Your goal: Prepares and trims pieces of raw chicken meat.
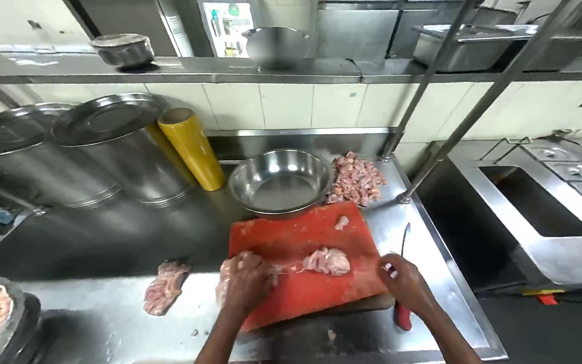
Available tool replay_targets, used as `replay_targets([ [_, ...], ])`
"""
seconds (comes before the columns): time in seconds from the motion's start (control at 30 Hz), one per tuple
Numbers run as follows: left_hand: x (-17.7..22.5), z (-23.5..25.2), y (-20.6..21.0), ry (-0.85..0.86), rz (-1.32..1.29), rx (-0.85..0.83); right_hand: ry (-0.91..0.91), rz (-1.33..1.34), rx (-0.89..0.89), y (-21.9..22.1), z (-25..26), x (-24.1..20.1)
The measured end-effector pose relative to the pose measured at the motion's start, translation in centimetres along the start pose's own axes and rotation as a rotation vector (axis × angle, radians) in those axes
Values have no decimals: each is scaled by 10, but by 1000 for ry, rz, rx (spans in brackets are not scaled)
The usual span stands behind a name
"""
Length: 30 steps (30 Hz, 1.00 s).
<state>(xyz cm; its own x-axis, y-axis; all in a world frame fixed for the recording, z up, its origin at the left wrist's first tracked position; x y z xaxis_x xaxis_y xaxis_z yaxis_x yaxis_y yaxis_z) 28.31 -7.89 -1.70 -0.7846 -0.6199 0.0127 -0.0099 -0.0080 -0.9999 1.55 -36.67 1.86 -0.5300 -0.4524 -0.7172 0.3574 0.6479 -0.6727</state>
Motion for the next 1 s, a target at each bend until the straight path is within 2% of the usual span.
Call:
replay_targets([
  [0.03, -2, -5, -8, -119, 42, -21, 117, -11, 82, -4, -13, 27],
  [0.1, 10, -5, -32, -331, 67, -74, 287, -14, 107, 0, -33, 74],
  [0.17, 44, 6, -45, -348, -49, -102, 314, 21, 116, 13, -42, 98],
  [0.27, 106, 45, -20, -208, -400, -178, 266, 68, 139, 18, -42, 101],
  [0.37, 146, 69, -10, -251, -396, -363, 349, 23, -3, 4, -37, 85],
  [0.47, 168, 67, -20, -294, -572, -458, 395, -44, -52, 0, -40, 84],
  [0.53, 178, 64, -36, -351, -844, -385, 401, -51, -58, 0, -42, 84],
  [0.6, 186, 64, -63, -363, -1112, -236, 386, -36, -48, 0, -42, 85],
  [0.67, 192, 67, -93, -282, -1155, -87, 365, -2, -44, -1, -43, 89],
  [0.77, 196, 71, -130, -132, -998, 146, 369, 34, -83, -7, -42, 89],
  [0.83, 196, 65, -142, -8, -917, 235, 352, 18, -60, -4, -42, 92],
  [0.9, 186, 48, -134, 201, -764, 201, 336, -1, -23, -1, -44, 90],
  [1.0, 153, 12, -92, 406, -391, -5, 352, -20, 2, 3, -44, 86],
])
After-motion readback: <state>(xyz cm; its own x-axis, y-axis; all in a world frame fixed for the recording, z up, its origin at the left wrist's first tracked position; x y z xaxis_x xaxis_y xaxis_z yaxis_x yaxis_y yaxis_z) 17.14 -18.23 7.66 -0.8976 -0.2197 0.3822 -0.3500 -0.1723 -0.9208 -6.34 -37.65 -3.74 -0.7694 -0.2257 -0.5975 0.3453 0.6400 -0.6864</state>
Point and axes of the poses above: each hand's wrist, its own z-axis towards the middle knuckle, its own y-axis out of the palm, x = y × z, the point moved 1 cm from there along z, towards the middle knuckle, and after that the axes turned 11 degrees about z, right-handed, at the moved point
